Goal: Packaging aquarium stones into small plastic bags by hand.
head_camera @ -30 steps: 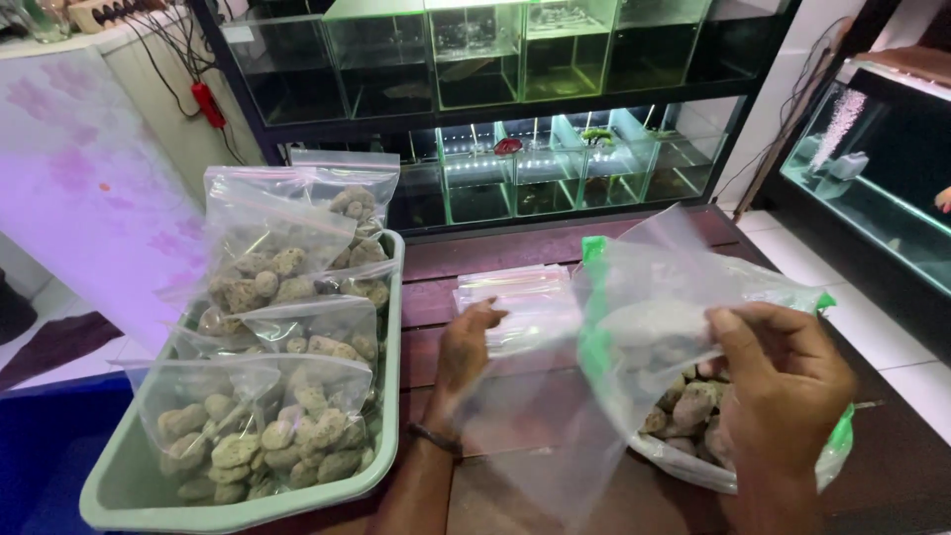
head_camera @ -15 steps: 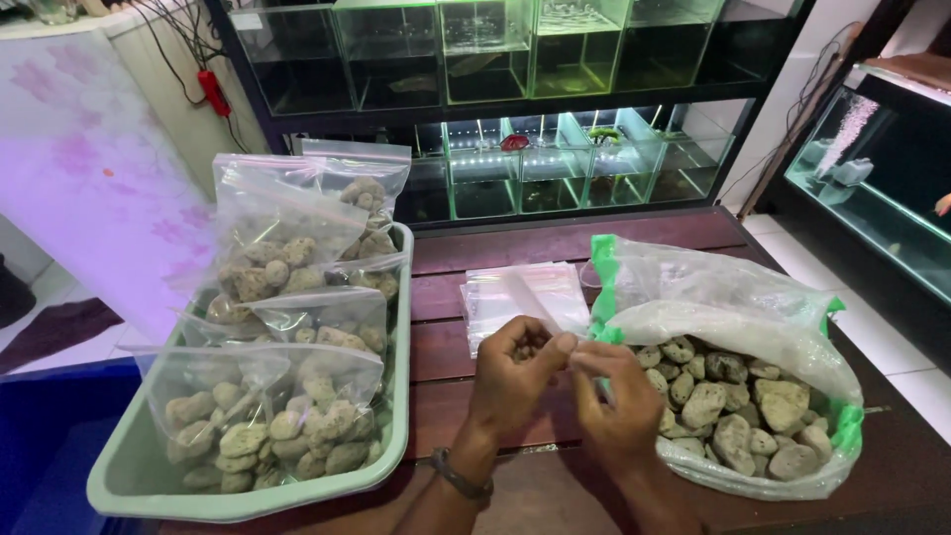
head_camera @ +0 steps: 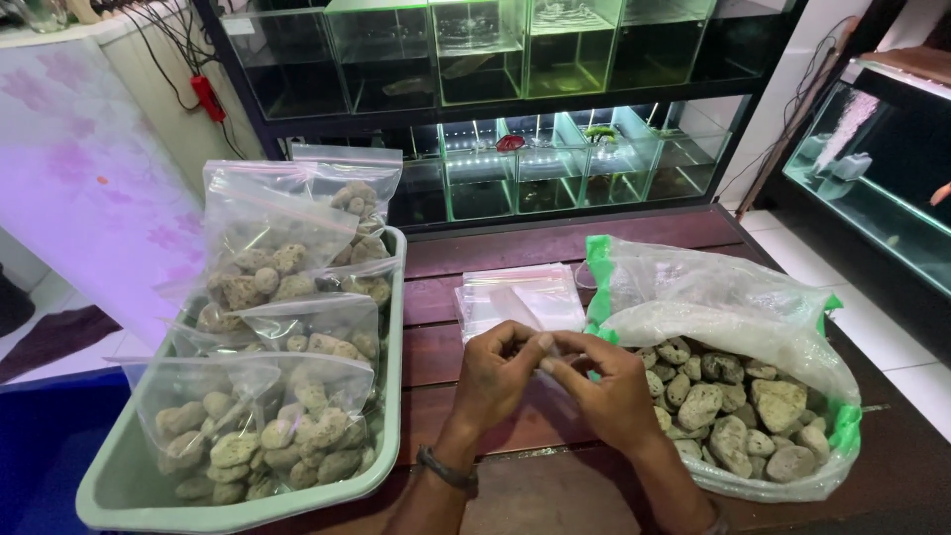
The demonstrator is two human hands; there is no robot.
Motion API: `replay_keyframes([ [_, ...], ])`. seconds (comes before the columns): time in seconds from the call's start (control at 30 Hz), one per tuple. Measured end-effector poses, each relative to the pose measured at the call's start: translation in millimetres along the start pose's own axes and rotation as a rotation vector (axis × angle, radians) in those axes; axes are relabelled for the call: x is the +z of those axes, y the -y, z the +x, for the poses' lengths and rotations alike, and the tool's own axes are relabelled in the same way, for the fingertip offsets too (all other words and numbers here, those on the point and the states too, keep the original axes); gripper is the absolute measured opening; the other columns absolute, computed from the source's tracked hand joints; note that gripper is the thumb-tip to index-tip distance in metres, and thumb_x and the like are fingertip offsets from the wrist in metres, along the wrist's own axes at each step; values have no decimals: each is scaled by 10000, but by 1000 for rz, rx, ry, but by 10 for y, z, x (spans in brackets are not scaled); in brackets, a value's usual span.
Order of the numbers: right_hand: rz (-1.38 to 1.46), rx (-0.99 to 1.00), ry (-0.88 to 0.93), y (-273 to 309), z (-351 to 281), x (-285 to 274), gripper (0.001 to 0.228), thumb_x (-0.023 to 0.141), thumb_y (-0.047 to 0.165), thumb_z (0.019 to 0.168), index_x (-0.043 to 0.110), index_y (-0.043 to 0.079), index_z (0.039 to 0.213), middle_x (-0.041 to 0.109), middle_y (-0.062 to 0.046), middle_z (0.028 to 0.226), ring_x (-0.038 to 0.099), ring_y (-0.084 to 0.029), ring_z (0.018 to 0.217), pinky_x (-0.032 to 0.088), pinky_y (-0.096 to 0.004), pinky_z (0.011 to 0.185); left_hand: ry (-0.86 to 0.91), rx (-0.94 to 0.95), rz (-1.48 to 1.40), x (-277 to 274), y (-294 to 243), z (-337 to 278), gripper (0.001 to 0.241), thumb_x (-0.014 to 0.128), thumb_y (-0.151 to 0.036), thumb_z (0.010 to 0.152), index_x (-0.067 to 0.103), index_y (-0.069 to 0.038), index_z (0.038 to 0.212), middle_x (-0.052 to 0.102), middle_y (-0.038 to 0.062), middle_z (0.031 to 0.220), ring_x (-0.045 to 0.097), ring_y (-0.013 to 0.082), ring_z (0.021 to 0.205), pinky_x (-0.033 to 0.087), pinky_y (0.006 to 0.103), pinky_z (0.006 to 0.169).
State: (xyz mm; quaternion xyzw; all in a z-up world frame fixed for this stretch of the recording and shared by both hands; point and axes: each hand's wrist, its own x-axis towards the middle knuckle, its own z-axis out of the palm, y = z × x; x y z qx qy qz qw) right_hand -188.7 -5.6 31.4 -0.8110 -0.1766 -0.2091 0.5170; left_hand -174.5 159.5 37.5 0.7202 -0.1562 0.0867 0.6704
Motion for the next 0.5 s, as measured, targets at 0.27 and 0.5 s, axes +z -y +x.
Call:
replay_keyframes([
  [0.27,113,171,64,-200,-40,-84,318,788,180,814,814,110,1123,846,-74,1097,797,-146,920,640,-244,744,99,14,128,-4,84,3,272,700,-370,941,711,-114,851,659,-12,714,547,97,617,434,269,522],
  [0.5,-39,-145,-40,-244,-95,23,267,666,180,933,753,45,1146,817,-90,1004,779,-146,797,626,-247,673,91,115,272,86,221,16,301,660,-350,976,695,-85,839,649,18,682,531,121,576,412,322,507],
])
